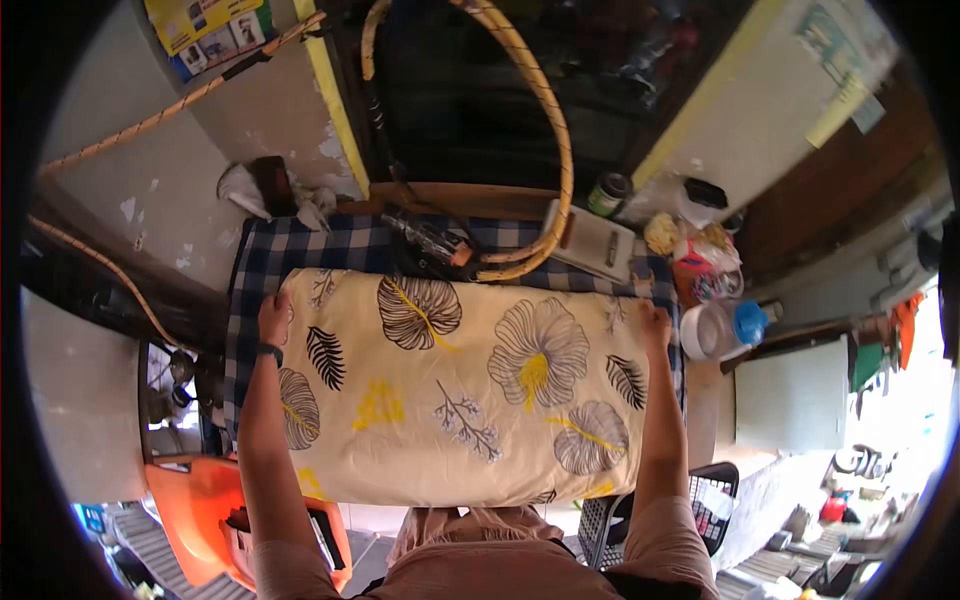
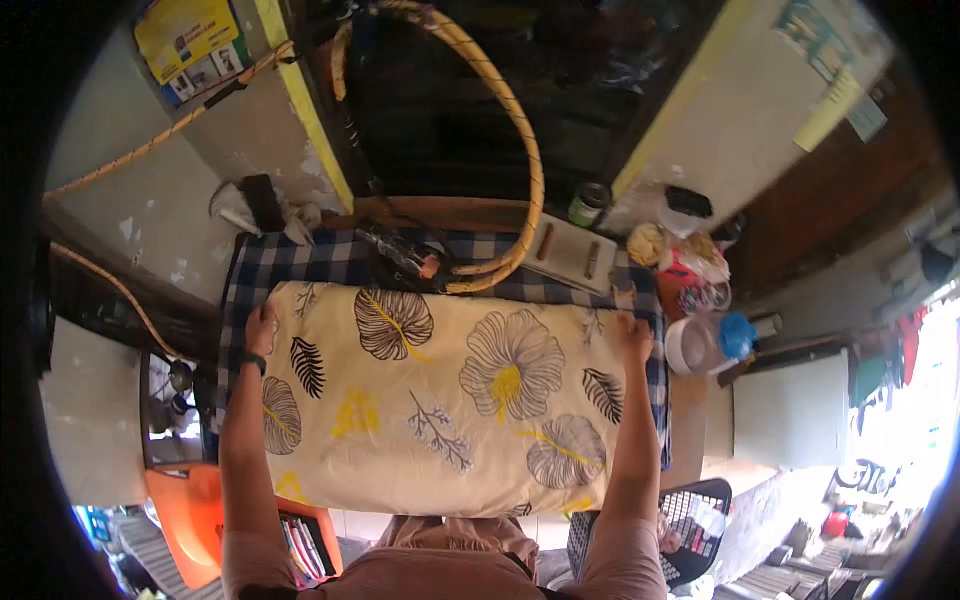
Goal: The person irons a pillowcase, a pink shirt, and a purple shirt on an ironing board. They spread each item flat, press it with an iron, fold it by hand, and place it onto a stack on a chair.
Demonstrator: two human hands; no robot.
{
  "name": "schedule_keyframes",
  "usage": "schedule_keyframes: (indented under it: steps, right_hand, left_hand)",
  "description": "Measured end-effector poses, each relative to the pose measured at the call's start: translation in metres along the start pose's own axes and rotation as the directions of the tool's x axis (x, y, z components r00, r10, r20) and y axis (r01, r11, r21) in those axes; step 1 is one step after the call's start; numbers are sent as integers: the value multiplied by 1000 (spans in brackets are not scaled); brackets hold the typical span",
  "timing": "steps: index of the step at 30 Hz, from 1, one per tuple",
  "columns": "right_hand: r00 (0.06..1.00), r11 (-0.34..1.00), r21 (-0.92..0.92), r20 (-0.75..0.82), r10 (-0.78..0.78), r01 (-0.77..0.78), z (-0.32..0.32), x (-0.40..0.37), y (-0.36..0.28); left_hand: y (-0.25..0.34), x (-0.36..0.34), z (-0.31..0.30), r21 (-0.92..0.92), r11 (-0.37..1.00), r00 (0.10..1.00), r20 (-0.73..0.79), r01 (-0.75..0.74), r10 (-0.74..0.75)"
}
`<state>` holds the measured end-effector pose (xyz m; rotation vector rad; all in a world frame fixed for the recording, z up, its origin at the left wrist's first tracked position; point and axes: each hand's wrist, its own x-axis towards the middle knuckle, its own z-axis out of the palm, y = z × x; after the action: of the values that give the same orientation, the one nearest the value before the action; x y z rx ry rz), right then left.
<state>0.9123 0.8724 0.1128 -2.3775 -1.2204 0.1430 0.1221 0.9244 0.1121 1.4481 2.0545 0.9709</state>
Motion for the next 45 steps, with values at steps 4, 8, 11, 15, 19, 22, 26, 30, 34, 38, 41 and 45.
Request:
schedule_keyframes:
  steps: [4, 8, 11, 15, 19, 22, 26, 30, 34, 38, 41, 45]
  right_hand:
    - [883, 901, 283, -429, -188, 330, 20, -5, -12]
    - [880, 961, 137, -448, -157, 241, -13, -20, -36]
    - [930, 996, -9, -357, -91, 94, 3, -19, -27]
    - [754, 894, -291, -483, -445, 342, -2, -18, -77]
    - [491, 482, 145, -449, -746, 864, -17, -62, -243]
    - [331, 296, 187, -191, -924, 937, -14, -86, -366]
    - [308, 333, 246, 138, -941, 910, 52, -77, -413]
    - [268, 423, 492, 355, -896, 761, 77, -67, -424]
    - [255, 935, 338, 918, -303, -106, 59, -68, -445]
    - [509, 947, 295, 800, -316, 124, 37, -80, -487]
    - [693, 871, 297, 528, -491, 391, 6, -115, -511]
    - [604, 787, 412, 505, -616, 459, -26, -157, -528]
  left_hand:
    - [17, 55, 2, 30, 958, 910, 307, 285, -280]
    - [53, 54, 7, -162, 897, 908, 160, 412, -388]
    - [-9, 70, 16, -394, 849, 934, 215, 351, -287]
    - [-3, 57, 14, -407, 889, 976, 131, 211, -171]
    - [15, 38, 4, 29, 995, 973, -207, -96, 100]
    - [0, -2, -16, 63, 997, 983, -175, -50, 61]
    - [1, -78, -43, 196, 972, 990, -80, 131, -117]
    - [-16, -115, -70, -52, 997, 994, -95, 50, -55]
    - [-23, -80, -80, 4, 995, 982, 160, 102, -101]
    - [29, -20, -78, -145, 893, 832, 448, 427, -326]
    - [-10, 31, -19, -425, 825, 851, 511, 374, -122]
    - [8, 50, -11, -525, 806, 863, 503, 274, 35]
